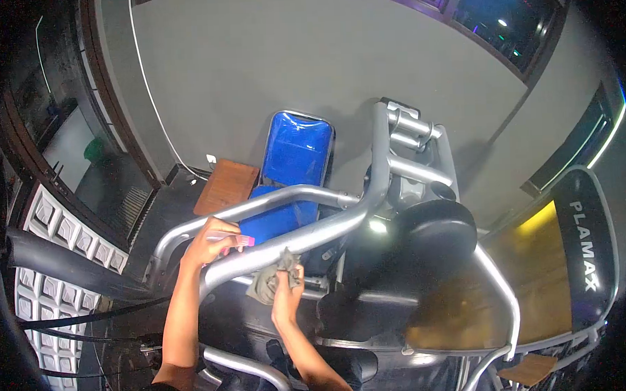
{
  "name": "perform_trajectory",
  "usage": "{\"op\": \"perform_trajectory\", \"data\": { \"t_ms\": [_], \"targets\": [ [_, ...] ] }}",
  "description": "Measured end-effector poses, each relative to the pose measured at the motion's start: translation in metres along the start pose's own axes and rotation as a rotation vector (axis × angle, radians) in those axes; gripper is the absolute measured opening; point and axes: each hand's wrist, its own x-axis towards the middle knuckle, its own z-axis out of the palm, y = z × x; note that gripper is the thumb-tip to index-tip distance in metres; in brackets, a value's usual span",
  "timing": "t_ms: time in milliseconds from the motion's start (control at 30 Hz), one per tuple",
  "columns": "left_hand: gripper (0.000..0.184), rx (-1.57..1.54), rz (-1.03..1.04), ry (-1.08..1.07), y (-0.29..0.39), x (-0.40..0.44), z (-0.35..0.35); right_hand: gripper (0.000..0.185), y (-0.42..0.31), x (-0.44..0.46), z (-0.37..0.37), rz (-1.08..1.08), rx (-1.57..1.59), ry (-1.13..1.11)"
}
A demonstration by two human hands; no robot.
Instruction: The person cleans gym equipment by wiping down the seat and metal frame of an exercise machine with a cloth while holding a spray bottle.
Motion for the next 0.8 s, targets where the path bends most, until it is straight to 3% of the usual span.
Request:
{"op": "perform_trajectory", "data": {
  "t_ms": [100,167,300,433,500,567,633,767,800],
  "targets": [
    [0.027,0.044,0.016,-0.005,0.001,-0.002,-0.005,0.036,0.001,0.029,-0.017,-0.067,0.107,0.101],
    [0.027,0.078,0.028,-0.018,0.004,-0.005,-0.008,0.033,-0.016,0.055,-0.023,0.037,0.209,0.177],
    [0.028,0.088,-0.006,0.013,0.011,-0.005,-0.011,0.039,-0.016,0.070,-0.032,0.095,0.222,0.075],
    [0.029,0.168,0.015,0.013,0.018,-0.008,-0.015,0.026,0.014,0.034,-0.018,0.478,0.297,-0.058],
    [0.030,0.193,0.023,0.032,0.017,-0.009,-0.016,0.020,0.033,0.018,-0.021,0.496,0.260,-0.119],
    [0.030,0.187,0.018,0.056,0.018,-0.011,-0.015,0.018,0.038,0.017,-0.029,0.465,0.165,-0.178],
    [0.030,0.193,0.031,0.062,0.018,-0.011,-0.013,0.016,0.000,0.010,-0.017,0.396,0.048,-0.083],
    [0.033,0.209,0.029,0.053,0.019,-0.011,-0.015,0.027,-0.022,0.034,-0.024,0.228,0.292,0.114],
    [0.033,0.206,0.031,0.055,0.020,-0.011,-0.014,0.036,-0.026,0.038,-0.020,0.172,0.228,0.125]
  ]
}}
